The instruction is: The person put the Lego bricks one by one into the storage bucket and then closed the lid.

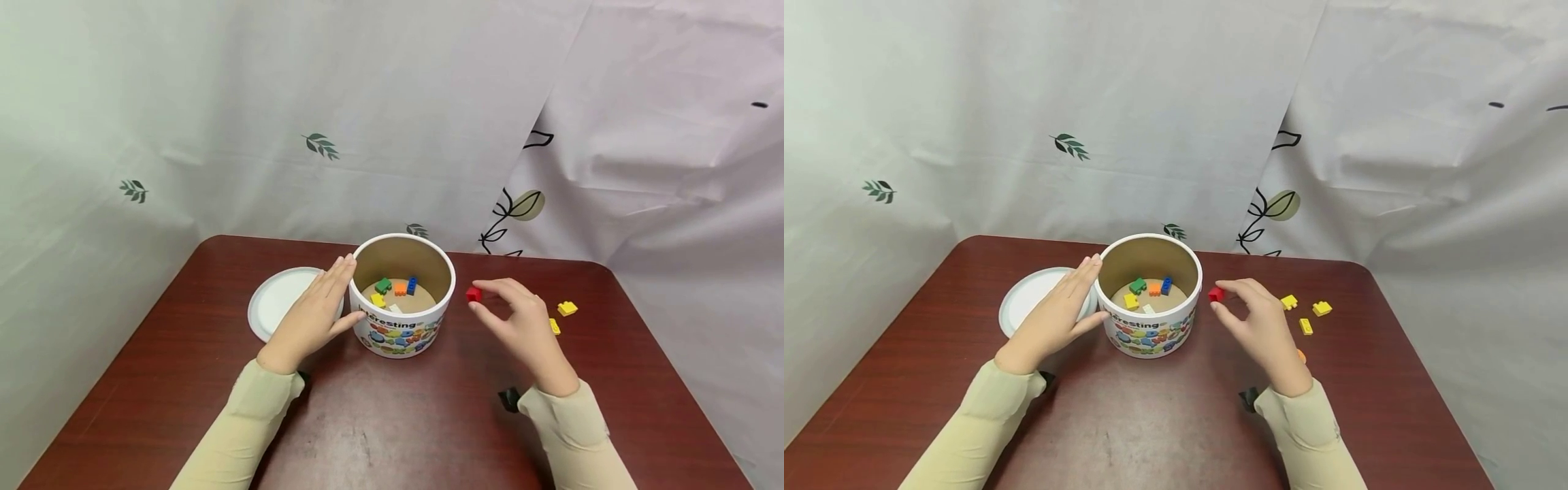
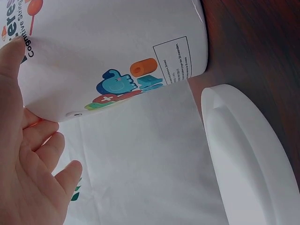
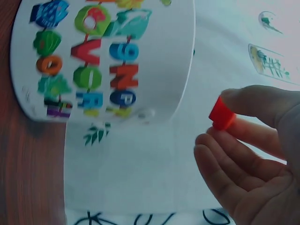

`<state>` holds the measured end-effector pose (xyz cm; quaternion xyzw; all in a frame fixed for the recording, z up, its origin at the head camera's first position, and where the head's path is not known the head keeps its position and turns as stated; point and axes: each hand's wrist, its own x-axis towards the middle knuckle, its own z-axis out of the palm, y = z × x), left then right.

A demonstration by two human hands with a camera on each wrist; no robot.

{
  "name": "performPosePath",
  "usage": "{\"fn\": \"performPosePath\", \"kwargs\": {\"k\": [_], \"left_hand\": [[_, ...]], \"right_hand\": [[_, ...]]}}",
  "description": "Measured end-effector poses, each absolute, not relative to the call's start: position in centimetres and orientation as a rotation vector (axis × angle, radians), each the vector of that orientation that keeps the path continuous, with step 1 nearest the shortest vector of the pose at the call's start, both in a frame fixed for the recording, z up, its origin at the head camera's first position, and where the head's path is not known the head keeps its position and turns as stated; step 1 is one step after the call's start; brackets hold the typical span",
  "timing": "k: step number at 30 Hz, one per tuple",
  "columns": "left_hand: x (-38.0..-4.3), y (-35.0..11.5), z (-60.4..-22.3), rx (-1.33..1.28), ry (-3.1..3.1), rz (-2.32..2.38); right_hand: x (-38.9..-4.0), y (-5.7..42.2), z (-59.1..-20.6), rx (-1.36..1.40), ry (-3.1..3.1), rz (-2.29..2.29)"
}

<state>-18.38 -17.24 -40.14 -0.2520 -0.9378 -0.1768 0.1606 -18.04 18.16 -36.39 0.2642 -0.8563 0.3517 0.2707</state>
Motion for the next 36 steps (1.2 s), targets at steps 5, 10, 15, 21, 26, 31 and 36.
{"fn": "performPosePath", "kwargs": {"k": [5, 10, 15, 21, 26, 31, 36], "left_hand": [[-18.4, -17.2, -40.1, -0.725, -2.667, -0.504], [-18.4, -17.2, -40.2, -0.722, -2.673, -0.507], [-18.3, -17.2, -40.2, -0.721, -2.683, -0.514], [-18.4, -17.2, -40.2, -0.726, -2.679, -0.513], [-18.3, -17.2, -40.2, -0.725, -2.685, -0.507], [-18.3, -17.2, -40.1, -0.725, -2.675, -0.51], [-18.3, -17.2, -40.1, -0.733, -2.654, -0.511]], "right_hand": [[-18.3, 16.7, -36.0, 0.685, -2.274, 1.037], [-18.6, 15.2, -35.7, 0.629, -2.32, 1.085], [-19.5, 14.0, -35.7, 0.635, -2.316, 1.104], [-21.0, 12.8, -35.4, 0.71, -2.321, 1.097], [-22.3, 12.0, -35.3, 0.763, -2.373, 1.011], [-23.1, 11.6, -35.8, 0.786, -2.338, 0.957], [-23.2, 11.6, -36.2, 0.777, -2.266, 0.953]]}}
